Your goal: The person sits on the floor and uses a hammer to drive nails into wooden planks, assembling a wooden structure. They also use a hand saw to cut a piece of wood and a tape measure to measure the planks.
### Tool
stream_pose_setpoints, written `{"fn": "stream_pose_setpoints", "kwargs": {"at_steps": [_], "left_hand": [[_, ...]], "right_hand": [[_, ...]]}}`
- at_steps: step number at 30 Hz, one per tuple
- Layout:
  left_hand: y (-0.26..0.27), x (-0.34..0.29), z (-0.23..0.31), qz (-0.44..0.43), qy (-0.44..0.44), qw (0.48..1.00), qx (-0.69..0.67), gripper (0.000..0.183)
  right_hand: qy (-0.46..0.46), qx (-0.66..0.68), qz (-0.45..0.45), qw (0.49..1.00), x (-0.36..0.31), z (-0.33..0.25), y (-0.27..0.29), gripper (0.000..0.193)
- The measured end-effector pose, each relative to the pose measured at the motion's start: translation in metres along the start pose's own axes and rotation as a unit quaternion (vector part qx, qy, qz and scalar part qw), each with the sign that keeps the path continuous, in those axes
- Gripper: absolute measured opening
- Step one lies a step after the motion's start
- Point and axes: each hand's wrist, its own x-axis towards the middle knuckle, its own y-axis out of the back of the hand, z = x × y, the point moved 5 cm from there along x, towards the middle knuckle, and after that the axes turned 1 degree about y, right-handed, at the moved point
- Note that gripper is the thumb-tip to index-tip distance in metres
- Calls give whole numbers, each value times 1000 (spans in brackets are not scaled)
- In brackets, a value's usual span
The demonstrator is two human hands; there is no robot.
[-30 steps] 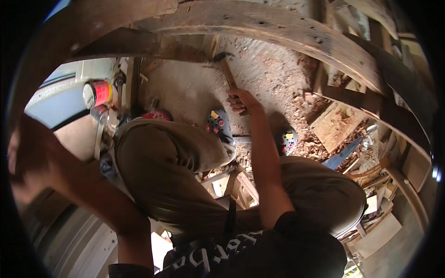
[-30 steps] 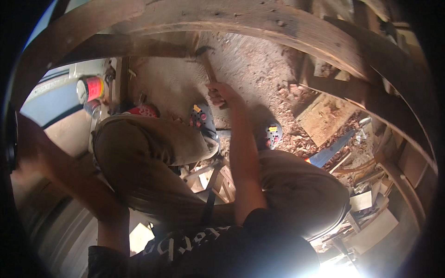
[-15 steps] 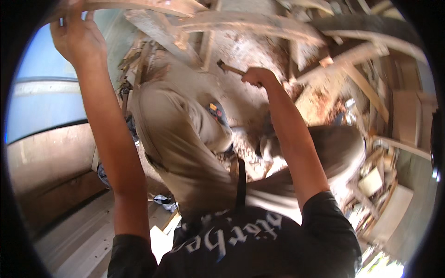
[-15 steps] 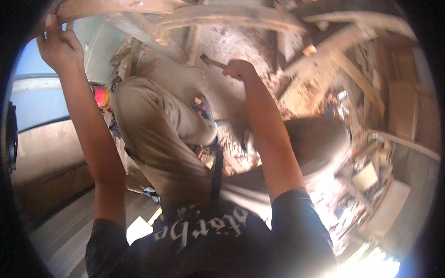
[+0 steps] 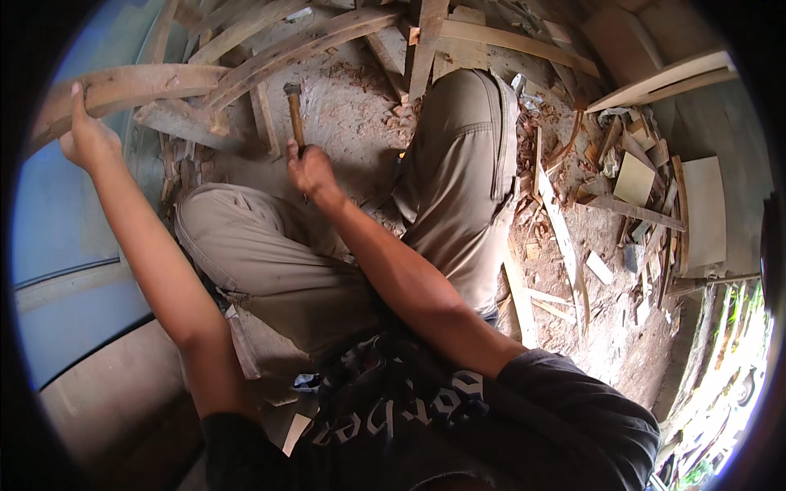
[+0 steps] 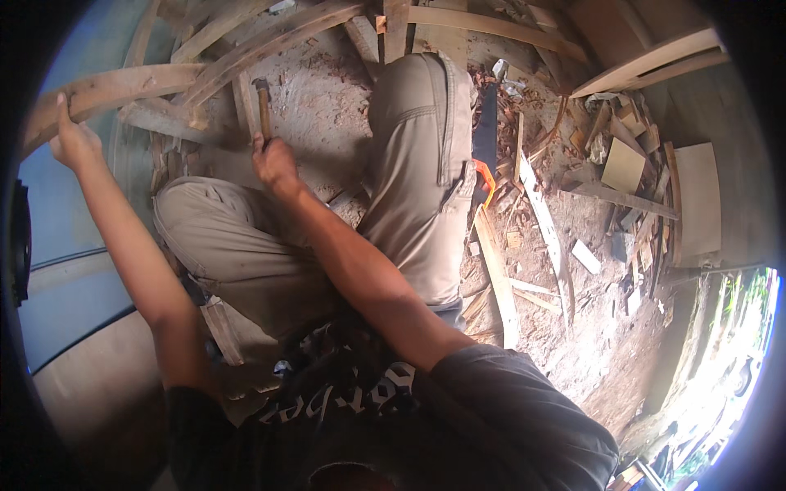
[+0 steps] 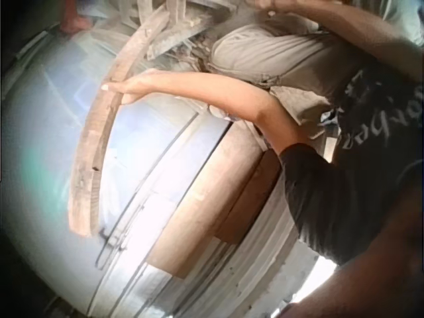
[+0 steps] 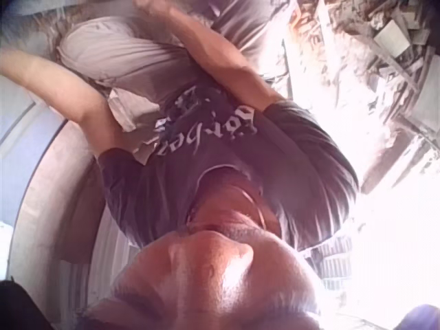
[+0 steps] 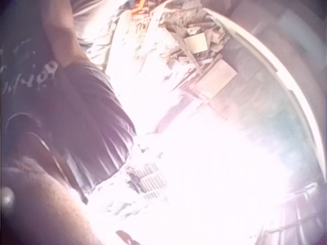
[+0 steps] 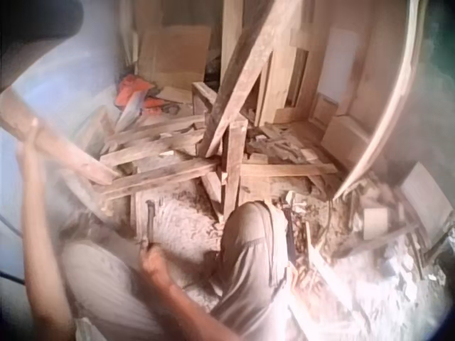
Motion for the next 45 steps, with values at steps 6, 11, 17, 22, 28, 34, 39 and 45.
{"fn": "stream_pose_setpoints", "kwargs": {"at_steps": [6, 11, 17, 22, 28, 34, 39, 45], "left_hand": [[8, 4, -4, -33, 44, 998, 37, 47], [2, -2, -5, -72, 41, 995, 47, 59], [3, -1, -5, -102, 75, 986, 110, 60], [5, -10, 0, -178, 67, 972, 136, 54], [45, 13, -27, -215, 61, 962, 156, 74], [22, 4, -35, -252, 39, 966, -43, 112], [23, 22, -64, -191, 22, 979, -67, 111], [17, 32, -92, -118, -27, 990, -72, 116]], "right_hand": [[26, 60, 21, 998, -34, -1, -20, 55], [33, -57, 11, 998, -31, 15, -36, 41], [89, -105, -10, 990, -36, 19, -52, 38], [94, -88, -65, 990, -41, 22, -64, 48], [116, 8, -20, 993, -36, 8, -76, 62], [-19, 192, -37, 981, -8, -16, -34, 48], [-18, 231, 9, 973, 9, -3, -16, 43], [-33, 244, 11, 969, 9, -4, 3, 47]]}}
